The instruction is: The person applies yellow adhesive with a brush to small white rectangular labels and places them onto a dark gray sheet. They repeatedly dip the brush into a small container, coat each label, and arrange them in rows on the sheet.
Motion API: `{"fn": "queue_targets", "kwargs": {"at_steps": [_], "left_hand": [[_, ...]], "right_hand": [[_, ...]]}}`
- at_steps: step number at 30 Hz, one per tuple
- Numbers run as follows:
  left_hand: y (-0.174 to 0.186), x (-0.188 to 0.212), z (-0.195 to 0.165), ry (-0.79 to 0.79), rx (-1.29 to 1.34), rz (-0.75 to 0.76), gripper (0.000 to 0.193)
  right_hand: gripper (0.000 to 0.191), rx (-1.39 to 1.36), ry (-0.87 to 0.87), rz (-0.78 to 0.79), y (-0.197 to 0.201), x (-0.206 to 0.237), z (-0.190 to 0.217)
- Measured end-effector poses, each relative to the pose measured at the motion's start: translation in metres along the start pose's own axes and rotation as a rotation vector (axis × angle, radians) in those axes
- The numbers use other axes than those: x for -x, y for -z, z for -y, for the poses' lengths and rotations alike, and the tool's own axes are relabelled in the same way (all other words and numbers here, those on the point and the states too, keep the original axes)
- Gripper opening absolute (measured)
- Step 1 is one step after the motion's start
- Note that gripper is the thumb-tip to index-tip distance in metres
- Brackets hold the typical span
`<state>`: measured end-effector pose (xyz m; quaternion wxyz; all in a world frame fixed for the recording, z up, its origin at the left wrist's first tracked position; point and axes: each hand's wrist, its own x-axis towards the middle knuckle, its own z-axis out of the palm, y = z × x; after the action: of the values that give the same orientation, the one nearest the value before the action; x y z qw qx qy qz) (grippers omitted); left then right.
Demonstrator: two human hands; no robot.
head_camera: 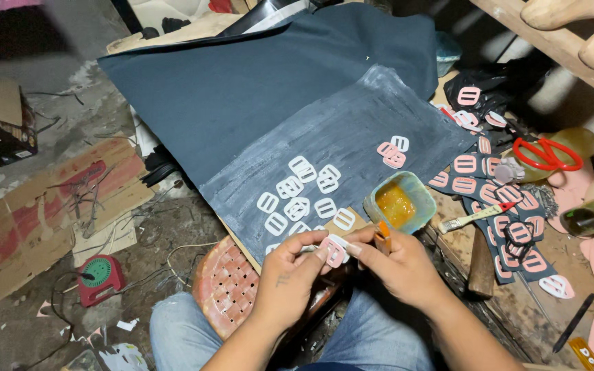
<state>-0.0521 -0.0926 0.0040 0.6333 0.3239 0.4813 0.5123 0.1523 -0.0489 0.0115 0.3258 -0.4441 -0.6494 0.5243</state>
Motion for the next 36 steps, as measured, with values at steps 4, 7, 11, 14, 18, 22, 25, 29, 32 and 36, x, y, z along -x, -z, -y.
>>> {"fn": "queue_targets", "kwargs": {"at_steps": [4, 7, 11, 14, 18, 22, 25, 29, 32, 36], "left_hand": [[0.003, -0.004, 0.011, -0.023, 0.273, -0.086, 0.02], [0.005, -0.008, 0.015, 0.019, 0.315, -0.1, 0.019], [0.006, -0.002, 0.012, -0.175, 0.058, 0.028, 0.023], [0.005, 0.007, 0.006, -0.348, -0.161, 0.102, 0.031], [0.007, 0.006, -0.003, -0.132, -0.202, -0.042, 0.034], [0.009, 0.0, -0.005, 0.019, -0.083, -0.068, 0.041], [0.007, 0.005, 0.001, -0.007, -0.043, 0.056, 0.041], [0.004, 0.006, 0.006, -0.026, -0.019, 0.048, 0.042], [0.006, 0.002, 0.006, -0.028, -0.06, -0.052, 0.04], [0.008, -0.002, 0.004, -0.05, -0.087, -0.126, 0.034]], "right_hand": [[0.025, -0.241, -0.146, -0.198, -0.007, 0.001, -0.006], [0.022, -0.241, -0.098, -0.237, -0.015, 0.001, -0.007], [0.024, -0.251, -0.098, -0.163, -0.025, 0.003, -0.003], [0.026, -0.28, -0.113, -0.153, -0.027, 0.002, 0.002], [0.032, -0.298, -0.113, -0.221, -0.025, 0.002, 0.007], [0.025, -0.291, -0.16, -0.227, -0.023, 0.001, 0.009], [0.021, -0.234, -0.144, -0.17, -0.028, -0.001, 0.006], [0.015, -0.176, 0.083, -0.159, -0.03, -0.004, 0.0], [0.019, -0.048, 0.325, -0.241, -0.019, 0.001, -0.005], [0.034, -0.119, 0.064, -0.358, -0.007, 0.01, -0.011]]}}
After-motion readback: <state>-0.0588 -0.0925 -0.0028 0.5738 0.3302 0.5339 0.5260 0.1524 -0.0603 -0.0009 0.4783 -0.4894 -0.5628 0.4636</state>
